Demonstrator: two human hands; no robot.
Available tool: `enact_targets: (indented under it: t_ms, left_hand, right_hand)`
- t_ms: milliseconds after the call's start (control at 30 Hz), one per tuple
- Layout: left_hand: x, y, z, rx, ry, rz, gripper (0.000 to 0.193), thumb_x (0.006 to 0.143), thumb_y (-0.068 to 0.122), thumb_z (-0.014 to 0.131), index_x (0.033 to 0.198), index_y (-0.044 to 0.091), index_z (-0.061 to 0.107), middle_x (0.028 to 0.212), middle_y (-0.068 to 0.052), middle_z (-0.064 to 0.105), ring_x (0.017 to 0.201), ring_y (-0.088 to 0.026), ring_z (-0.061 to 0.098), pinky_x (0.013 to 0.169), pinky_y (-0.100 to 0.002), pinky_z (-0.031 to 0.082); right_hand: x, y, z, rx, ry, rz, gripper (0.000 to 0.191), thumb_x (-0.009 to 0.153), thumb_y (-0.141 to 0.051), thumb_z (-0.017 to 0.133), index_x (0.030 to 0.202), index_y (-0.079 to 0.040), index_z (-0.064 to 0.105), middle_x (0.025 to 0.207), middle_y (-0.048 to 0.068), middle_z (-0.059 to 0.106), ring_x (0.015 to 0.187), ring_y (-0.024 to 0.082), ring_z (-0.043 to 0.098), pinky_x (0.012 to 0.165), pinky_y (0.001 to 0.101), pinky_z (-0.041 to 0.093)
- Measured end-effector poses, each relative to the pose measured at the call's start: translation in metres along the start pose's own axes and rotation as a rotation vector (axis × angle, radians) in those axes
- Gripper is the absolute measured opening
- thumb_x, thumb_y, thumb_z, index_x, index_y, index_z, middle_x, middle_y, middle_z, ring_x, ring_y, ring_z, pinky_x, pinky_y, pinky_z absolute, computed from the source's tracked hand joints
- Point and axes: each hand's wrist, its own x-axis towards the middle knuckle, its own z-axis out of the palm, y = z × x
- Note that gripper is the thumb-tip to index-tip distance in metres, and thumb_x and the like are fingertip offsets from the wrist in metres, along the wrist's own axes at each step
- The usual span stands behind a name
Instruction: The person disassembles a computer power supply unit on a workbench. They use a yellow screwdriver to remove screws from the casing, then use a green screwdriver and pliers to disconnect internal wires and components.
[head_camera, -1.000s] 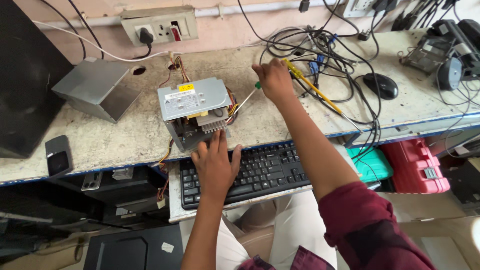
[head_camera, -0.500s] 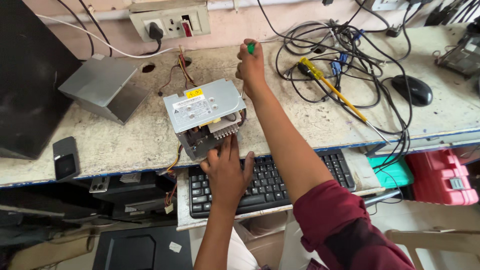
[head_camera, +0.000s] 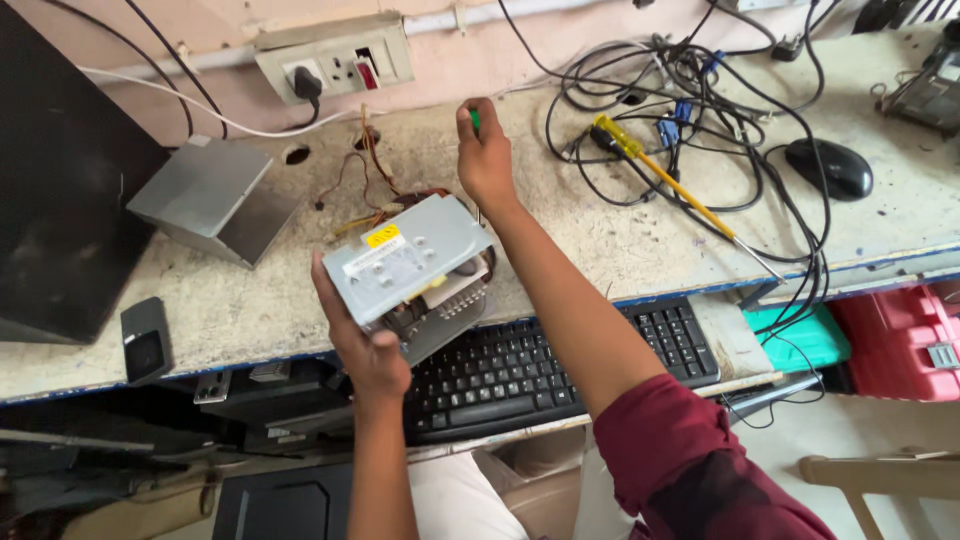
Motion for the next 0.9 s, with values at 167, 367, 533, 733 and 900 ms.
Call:
enact_targets:
  t_ms: [167, 367, 533, 733, 900]
  left_hand:
    - [0.035, 0.004, -0.014, -0.079, -0.064, -0.228, 0.099, 0.099, 0.077, 0.042, 0.150, -0.007, 0.045, 0.148, -0.018, 0.055, 0.141, -0.026, 0.049, 0.121, -0.038, 0.032]
    - [0.046, 0.002, -0.028, -0.099, -0.053, -0.277, 0.088, 0.101, 0.072, 0.042, 0.144, -0.005, 0.053, 0.142, -0.016, 0.059, 0.135, -0.025, 0.052, 0.118, -0.038, 0.034]
    - [0.052, 0.007, -0.035, -0.134, -0.074, -0.364, 0.086, 0.099, 0.072, 0.043, 0.141, -0.003, 0.055, 0.139, -0.014, 0.060, 0.133, -0.024, 0.051, 0.117, -0.037, 0.031]
    - [0.054, 0.010, -0.039, -0.149, -0.070, -0.322, 0.084, 0.100, 0.071, 0.044, 0.139, -0.003, 0.058, 0.137, -0.013, 0.062, 0.132, -0.023, 0.052, 0.118, -0.037, 0.031]
    - [0.056, 0.006, -0.041, -0.151, -0.062, -0.337, 0.081, 0.102, 0.068, 0.045, 0.138, -0.003, 0.059, 0.130, -0.012, 0.064, 0.125, -0.021, 0.053, 0.116, -0.035, 0.034]
  right_hand:
    - [-0.011, -0.029, -0.004, 0.486, -0.197, 0.351, 0.018, 0.108, -0.033, 0.048, 0.105, -0.015, 0.051, 0.062, -0.002, 0.039, 0.050, 0.010, 0.035, 0.043, 0.0276, 0.028]
    - [-0.017, -0.051, 0.003, 0.859, -0.358, 0.302, 0.024, 0.112, -0.037, 0.049, 0.106, -0.014, 0.050, 0.068, -0.005, 0.030, 0.059, 0.007, 0.029, 0.051, 0.0247, 0.025]
    - [-0.023, -0.042, -0.003, 0.789, -0.309, 0.447, 0.019, 0.109, -0.032, 0.052, 0.104, -0.014, 0.050, 0.063, -0.001, 0.035, 0.053, 0.010, 0.031, 0.049, 0.0269, 0.029]
    - [-0.023, -0.022, -0.006, -0.276, -0.185, 0.287, 0.030, 0.104, -0.041, 0.054, 0.112, -0.012, 0.060, 0.086, 0.016, 0.065, 0.079, 0.033, 0.059, 0.067, 0.0442, 0.046]
    - [-0.023, -0.023, -0.002, -0.769, -0.314, 0.277, 0.039, 0.097, -0.045, 0.056, 0.115, -0.011, 0.059, 0.105, 0.023, 0.072, 0.102, 0.043, 0.068, 0.086, 0.0532, 0.052]
